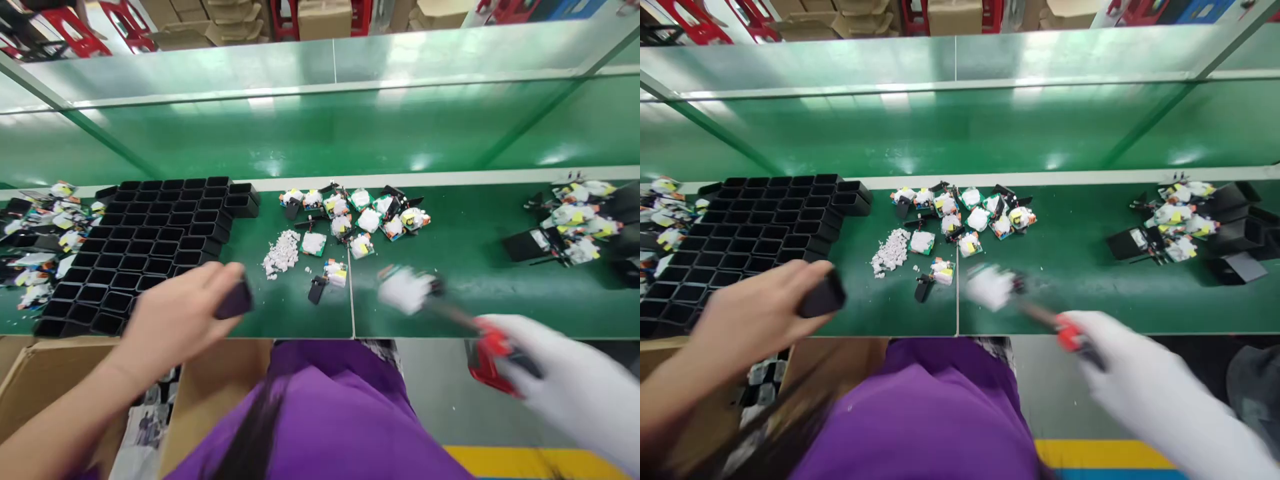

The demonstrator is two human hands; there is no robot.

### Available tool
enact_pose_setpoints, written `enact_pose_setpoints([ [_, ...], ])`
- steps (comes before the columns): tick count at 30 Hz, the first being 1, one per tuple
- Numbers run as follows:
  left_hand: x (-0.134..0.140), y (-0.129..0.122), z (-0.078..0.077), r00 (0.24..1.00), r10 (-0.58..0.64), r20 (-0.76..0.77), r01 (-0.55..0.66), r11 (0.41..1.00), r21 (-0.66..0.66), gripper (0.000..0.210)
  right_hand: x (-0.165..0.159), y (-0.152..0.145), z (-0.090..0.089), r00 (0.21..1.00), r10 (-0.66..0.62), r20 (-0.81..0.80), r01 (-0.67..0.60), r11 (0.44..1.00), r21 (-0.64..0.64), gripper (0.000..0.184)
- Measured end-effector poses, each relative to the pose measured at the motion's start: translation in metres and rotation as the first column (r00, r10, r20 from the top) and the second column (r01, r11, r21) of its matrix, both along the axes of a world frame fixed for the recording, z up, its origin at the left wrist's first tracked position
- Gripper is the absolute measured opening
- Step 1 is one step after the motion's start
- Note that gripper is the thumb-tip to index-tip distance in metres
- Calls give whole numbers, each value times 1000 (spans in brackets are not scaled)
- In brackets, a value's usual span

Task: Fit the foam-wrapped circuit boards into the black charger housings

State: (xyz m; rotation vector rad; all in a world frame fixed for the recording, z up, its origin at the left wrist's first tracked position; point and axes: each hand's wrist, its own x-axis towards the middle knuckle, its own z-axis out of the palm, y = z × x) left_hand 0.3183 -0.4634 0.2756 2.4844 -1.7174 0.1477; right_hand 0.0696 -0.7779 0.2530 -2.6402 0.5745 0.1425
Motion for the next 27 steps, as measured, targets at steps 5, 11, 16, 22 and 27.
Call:
enact_pose_setpoints([
  [5,21,-14,-22,982,29,-189,-65,980,-188,39,18,-29,14,969,-177,174,187,982,-39,31],
  [11,20,-58,-42,958,-1,-286,-87,953,-292,49,47,6,11,984,148,96,-161,977,141,22],
  [16,16,-62,-35,964,-44,-262,-36,956,-292,51,61,12,18,973,225,45,-230,961,154,23],
  [22,6,-63,-54,970,79,-231,-155,931,-331,74,81,24,13,981,195,18,-194,957,216,31],
  [27,9,-63,-69,989,129,-70,-146,896,-420,56,86,33,-5,977,211,10,-207,946,251,26],
])
